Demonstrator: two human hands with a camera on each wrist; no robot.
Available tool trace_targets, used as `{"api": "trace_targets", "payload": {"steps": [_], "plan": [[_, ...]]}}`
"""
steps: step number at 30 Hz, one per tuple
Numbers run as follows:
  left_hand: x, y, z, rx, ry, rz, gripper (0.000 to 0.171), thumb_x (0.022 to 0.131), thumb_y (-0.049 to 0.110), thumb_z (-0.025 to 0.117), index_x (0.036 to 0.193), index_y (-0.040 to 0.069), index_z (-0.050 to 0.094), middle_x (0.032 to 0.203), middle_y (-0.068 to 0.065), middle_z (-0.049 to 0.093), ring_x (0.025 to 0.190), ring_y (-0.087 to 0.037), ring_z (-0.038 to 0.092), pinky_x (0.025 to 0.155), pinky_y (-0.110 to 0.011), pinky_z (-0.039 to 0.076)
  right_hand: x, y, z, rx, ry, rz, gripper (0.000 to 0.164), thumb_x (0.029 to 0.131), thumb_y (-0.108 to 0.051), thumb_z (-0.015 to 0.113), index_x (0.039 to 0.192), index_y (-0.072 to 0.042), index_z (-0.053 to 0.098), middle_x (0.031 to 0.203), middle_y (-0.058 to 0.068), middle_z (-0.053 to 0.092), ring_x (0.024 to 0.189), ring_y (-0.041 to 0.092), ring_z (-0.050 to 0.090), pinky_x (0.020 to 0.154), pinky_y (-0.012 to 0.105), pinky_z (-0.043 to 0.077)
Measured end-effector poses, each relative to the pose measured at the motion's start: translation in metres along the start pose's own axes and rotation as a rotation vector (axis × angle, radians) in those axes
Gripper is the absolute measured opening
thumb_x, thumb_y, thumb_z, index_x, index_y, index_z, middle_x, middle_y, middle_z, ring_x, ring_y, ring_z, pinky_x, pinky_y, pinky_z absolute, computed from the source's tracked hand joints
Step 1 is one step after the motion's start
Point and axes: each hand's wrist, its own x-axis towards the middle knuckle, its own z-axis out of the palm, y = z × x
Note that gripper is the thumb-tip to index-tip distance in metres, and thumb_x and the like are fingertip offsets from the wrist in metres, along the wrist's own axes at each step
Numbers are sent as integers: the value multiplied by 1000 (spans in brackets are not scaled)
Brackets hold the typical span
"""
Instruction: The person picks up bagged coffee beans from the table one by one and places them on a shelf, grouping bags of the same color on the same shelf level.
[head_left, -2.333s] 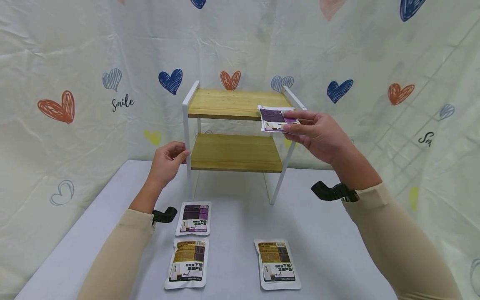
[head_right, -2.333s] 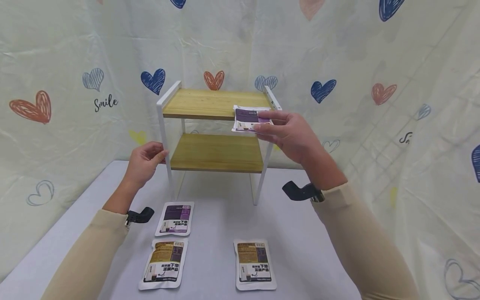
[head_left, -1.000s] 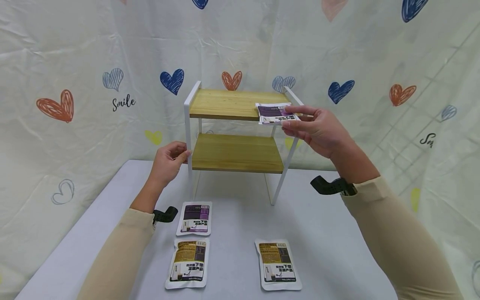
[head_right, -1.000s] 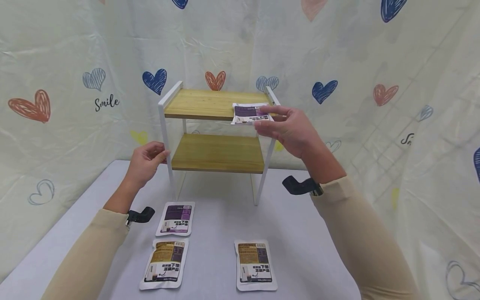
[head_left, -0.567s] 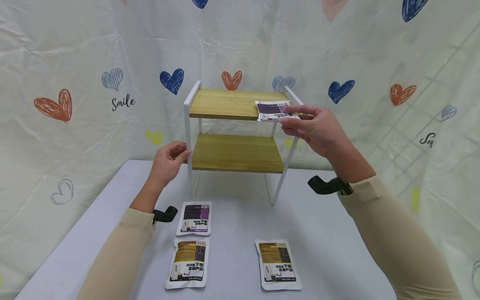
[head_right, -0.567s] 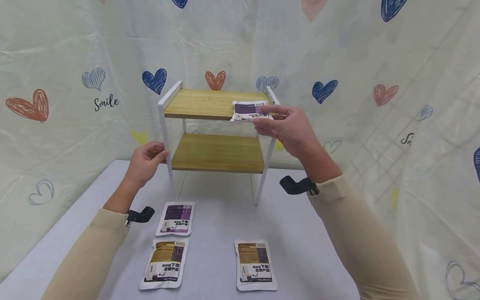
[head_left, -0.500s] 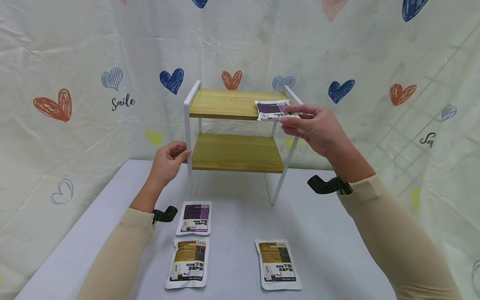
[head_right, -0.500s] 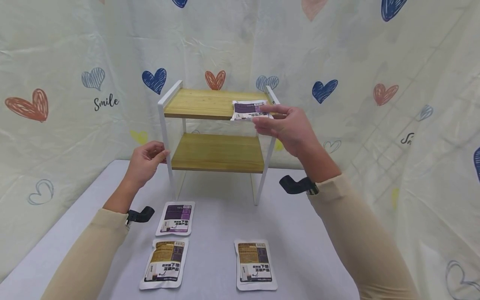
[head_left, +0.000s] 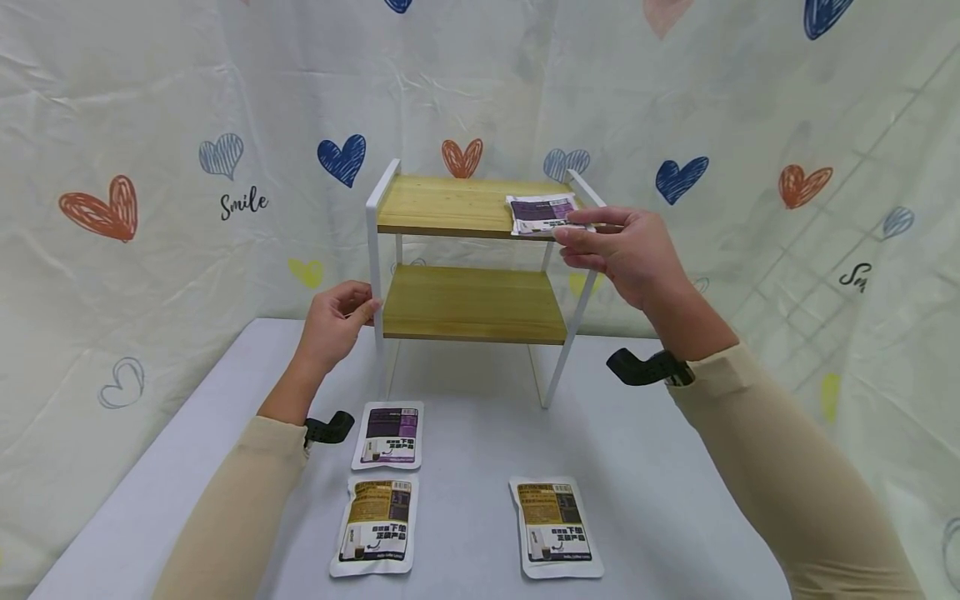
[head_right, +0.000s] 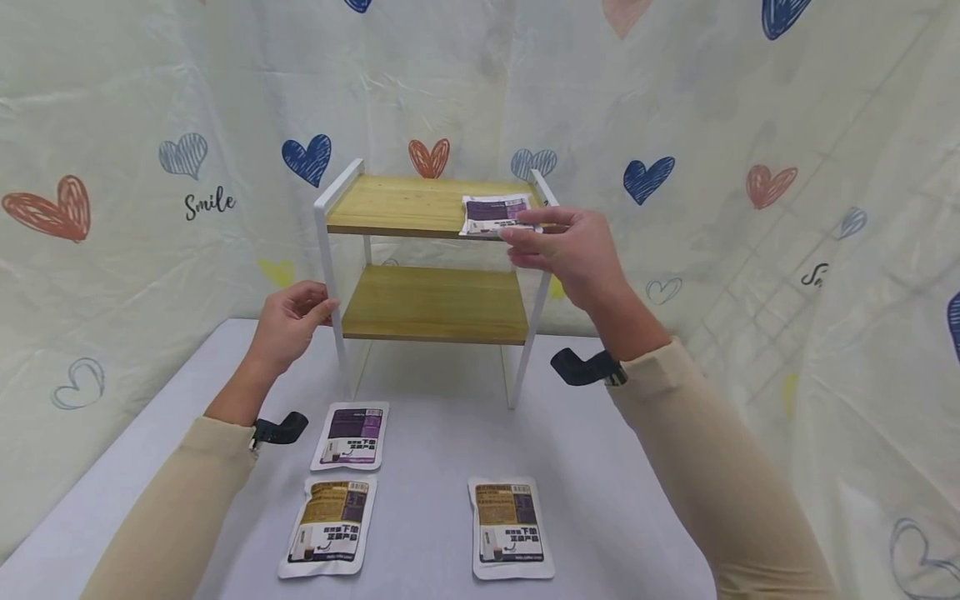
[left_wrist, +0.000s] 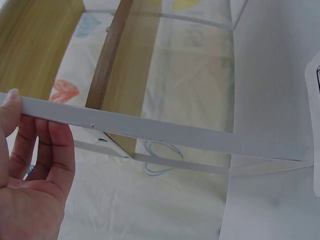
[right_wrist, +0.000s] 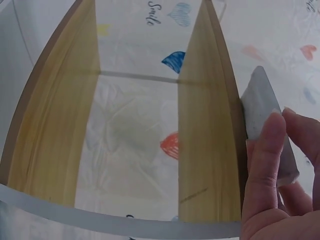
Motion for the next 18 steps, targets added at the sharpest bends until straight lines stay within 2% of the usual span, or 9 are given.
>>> {"api": "trace_targets", "payload": {"steps": [5,18], "plan": [[1,-1,0,-2,-1,6,25,100,23,67,115,2,71,109,-21,73,90,-20,70,76,-16,59,1,0,3,-27,34,-12,53,82,-23,87,124,1,68,129,12,57,96,26,75,76,24,63],[1,-1,0,-8,-2,-4,26,100,24,67,116,3,71,110,-21,73,90,-21,71,77,-16,59,4,1,5,-118,67,-53,50,83,-28,86,123,-2,71,125,14,64,82,19,77,74,24,62]]}}
